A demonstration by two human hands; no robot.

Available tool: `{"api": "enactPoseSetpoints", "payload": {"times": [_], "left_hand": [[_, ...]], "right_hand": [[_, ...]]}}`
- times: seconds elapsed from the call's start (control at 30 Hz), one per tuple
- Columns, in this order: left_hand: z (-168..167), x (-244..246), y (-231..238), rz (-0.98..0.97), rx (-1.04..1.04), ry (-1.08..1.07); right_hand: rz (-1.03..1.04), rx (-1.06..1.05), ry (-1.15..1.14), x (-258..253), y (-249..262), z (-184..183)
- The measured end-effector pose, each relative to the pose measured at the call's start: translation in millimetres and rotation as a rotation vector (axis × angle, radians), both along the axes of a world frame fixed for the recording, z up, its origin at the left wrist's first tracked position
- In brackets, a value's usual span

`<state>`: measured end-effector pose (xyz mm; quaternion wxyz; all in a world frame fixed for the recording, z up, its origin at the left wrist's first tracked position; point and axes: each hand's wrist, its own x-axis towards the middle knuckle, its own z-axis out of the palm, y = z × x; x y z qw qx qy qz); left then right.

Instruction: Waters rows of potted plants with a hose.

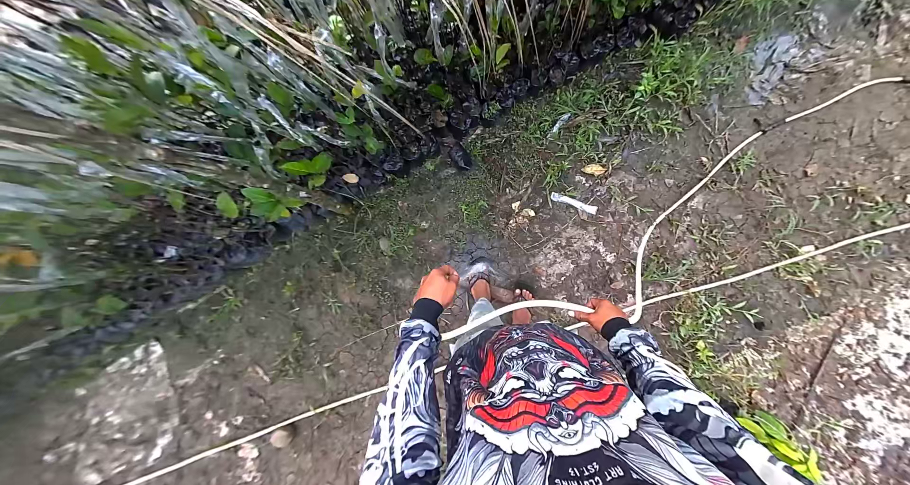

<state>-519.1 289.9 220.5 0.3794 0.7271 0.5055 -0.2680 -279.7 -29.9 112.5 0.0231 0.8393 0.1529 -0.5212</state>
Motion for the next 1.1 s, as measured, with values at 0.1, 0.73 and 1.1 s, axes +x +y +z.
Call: {"api": "enactPoseSetpoints", "payload": {"times": [0.1, 0.73, 1.1], "left_hand": [[11.6, 2.5, 4.6, 0.058, 0.061, -0.056], [62.8, 5.7, -41.8, 0.443, 0.923, -0.797], [80.2, 13.3, -57.9, 0.393, 0.937, -0.812]], "right_hand": [[-0.033, 0.025, 0.006, 3.2, 0.9, 0.0], [-0.303, 0.296, -0.045, 41.4, 32.5, 36.0], [-0.261, 0.308, -0.046, 40.3, 14.6, 30.5]]}}
